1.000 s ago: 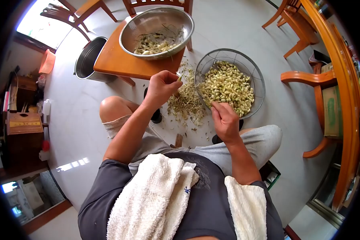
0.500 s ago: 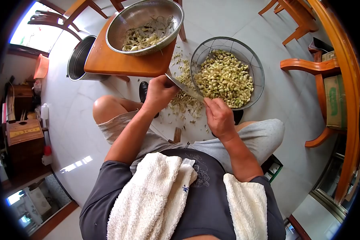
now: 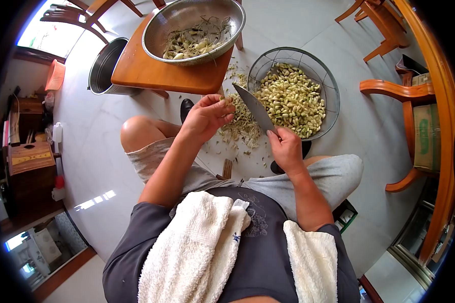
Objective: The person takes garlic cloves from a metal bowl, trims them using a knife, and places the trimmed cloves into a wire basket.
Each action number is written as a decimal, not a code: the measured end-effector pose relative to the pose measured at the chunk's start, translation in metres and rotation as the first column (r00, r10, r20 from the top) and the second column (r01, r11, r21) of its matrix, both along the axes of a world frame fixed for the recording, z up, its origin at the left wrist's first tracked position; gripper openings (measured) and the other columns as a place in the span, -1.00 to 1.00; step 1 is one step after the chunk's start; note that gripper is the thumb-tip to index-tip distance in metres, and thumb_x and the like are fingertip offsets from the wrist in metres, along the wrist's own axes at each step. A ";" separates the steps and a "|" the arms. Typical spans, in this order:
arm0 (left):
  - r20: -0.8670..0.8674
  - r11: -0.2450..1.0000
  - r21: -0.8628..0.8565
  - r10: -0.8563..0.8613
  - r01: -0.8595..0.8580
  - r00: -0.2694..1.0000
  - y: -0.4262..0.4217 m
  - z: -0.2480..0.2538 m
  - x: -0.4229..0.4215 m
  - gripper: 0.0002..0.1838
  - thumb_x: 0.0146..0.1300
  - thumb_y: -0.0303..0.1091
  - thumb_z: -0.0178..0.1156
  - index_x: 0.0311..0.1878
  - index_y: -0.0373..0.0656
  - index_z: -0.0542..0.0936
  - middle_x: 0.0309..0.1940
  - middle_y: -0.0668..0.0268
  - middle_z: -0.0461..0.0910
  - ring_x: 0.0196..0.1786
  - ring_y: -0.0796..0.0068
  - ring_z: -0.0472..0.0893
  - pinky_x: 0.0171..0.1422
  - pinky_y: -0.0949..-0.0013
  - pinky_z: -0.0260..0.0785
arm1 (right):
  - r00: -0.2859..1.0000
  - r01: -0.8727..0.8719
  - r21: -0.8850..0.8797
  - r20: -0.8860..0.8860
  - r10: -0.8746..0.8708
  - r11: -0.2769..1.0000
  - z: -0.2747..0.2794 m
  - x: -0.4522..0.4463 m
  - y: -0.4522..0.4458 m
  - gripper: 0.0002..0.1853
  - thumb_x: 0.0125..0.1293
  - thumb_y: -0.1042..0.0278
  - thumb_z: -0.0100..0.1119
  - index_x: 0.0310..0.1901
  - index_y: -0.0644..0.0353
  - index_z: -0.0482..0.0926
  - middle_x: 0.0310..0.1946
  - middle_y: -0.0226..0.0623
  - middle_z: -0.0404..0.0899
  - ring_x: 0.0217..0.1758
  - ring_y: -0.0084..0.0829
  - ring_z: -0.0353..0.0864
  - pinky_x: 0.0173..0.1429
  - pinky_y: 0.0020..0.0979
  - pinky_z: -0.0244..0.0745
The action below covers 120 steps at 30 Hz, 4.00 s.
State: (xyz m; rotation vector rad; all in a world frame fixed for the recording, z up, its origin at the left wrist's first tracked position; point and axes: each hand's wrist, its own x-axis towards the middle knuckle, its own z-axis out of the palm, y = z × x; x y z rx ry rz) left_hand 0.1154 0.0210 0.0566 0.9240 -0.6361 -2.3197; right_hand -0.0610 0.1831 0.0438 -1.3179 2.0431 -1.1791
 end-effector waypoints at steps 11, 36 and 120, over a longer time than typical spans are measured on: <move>-0.096 0.991 0.123 0.062 -0.050 0.993 0.011 -0.015 -0.016 -0.92 0.30 -0.47 0.14 -0.17 -0.16 0.47 -0.36 0.34 0.53 -0.30 0.49 0.54 -0.21 0.42 0.45 | 0.997 0.004 -0.151 0.074 0.007 0.988 0.016 0.006 0.005 -0.85 0.20 0.48 0.19 -0.19 0.26 0.62 -0.46 -0.15 0.54 -0.45 -0.20 0.53 -0.35 -0.35 0.40; -0.066 0.975 0.092 0.208 -0.202 0.976 0.032 -0.031 -0.018 -0.90 0.26 -0.54 0.16 -0.18 -0.26 0.48 -0.32 0.24 0.58 -0.30 0.46 0.56 -0.23 0.43 0.45 | 0.958 -0.106 -0.158 -0.280 0.058 0.982 0.011 0.019 0.005 -0.73 0.09 0.55 0.19 -0.11 0.23 0.59 -0.36 -0.21 0.50 -0.35 -0.15 0.55 -0.26 -0.25 0.47; 0.734 0.510 -0.668 0.334 0.541 0.592 0.000 0.034 -0.033 -0.82 -0.03 -0.38 0.28 -0.41 -0.33 0.60 -0.49 0.11 0.64 -0.40 0.31 0.65 -0.24 0.34 0.47 | 0.978 -0.046 -0.198 -0.209 0.003 0.979 0.015 0.013 0.003 -0.84 0.22 0.49 0.14 -0.17 0.28 0.60 -0.41 -0.10 0.54 -0.39 -0.10 0.55 -0.30 -0.27 0.46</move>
